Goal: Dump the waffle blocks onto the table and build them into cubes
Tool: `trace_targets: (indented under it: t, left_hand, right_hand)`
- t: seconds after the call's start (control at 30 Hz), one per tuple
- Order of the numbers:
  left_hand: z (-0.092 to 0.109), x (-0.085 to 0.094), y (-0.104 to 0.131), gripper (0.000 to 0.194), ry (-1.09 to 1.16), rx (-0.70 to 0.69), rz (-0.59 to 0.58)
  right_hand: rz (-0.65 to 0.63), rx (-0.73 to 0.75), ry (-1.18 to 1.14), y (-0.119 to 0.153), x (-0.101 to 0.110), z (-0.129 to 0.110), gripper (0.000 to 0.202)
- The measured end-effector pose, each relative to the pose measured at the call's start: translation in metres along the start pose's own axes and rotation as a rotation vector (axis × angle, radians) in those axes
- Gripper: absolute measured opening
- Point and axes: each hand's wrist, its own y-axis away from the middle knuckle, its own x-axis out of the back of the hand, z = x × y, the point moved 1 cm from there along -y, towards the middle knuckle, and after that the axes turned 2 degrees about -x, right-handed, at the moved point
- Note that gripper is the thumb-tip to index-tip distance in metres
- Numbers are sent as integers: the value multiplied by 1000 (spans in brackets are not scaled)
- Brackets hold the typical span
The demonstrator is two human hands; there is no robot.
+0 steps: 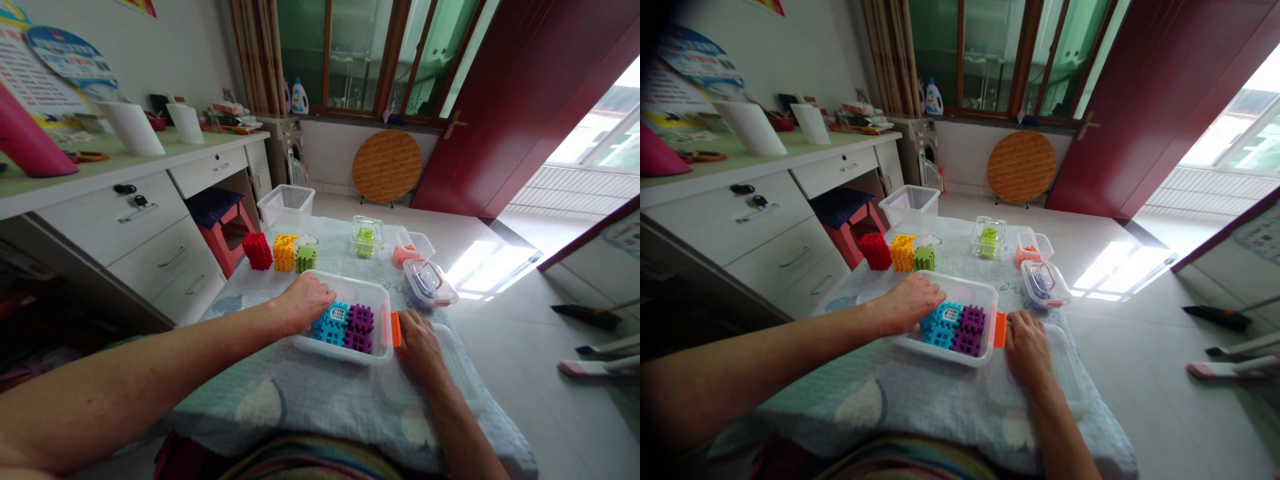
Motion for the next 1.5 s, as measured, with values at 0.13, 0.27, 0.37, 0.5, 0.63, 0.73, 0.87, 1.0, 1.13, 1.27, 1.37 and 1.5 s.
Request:
trace_targets:
  t: [0.13,0.27,0.37,0.5,0.63,0.73,0.87,1.0,1.13,1.27,1.37,1.5]
  left_hand:
    - [5,-5,-5,48,3,15,-57]
    - [10,-4,-10,38,20,42,-63]
    - [10,-3,-10,27,37,59,-27]
    - [8,-3,-8,23,47,66,1]
    - [6,-2,-7,22,63,52,-25]
    - [4,-4,-7,20,81,39,-22]
    - [1,-10,-8,19,87,21,-5]
    - [-2,-5,-6,17,100,13,-20]
    - [-14,20,4,18,196,5,-24]
    - [-43,46,14,15,317,86,191]
    - [-72,52,14,21,317,191,320]
    - [-101,38,1,30,218,262,221]
  right_hand:
    - [14,6,10,0,1,-1,15]
    - [13,1,11,1,1,-2,15]
    - [-8,-6,0,0,1,-1,15]
    - [-21,-7,1,0,-1,1,14]
    - [-9,4,3,0,-1,2,14]
    - [-5,9,2,0,-2,3,14]
    - [-1,3,10,0,-2,3,13]
    - [3,13,4,-1,-1,2,14]
    - [-8,1,5,-1,0,1,14]
    - [-8,-5,7,0,1,-1,14]
    - [-3,-15,10,0,2,-2,14]
    - [9,-10,14,1,1,-2,15]
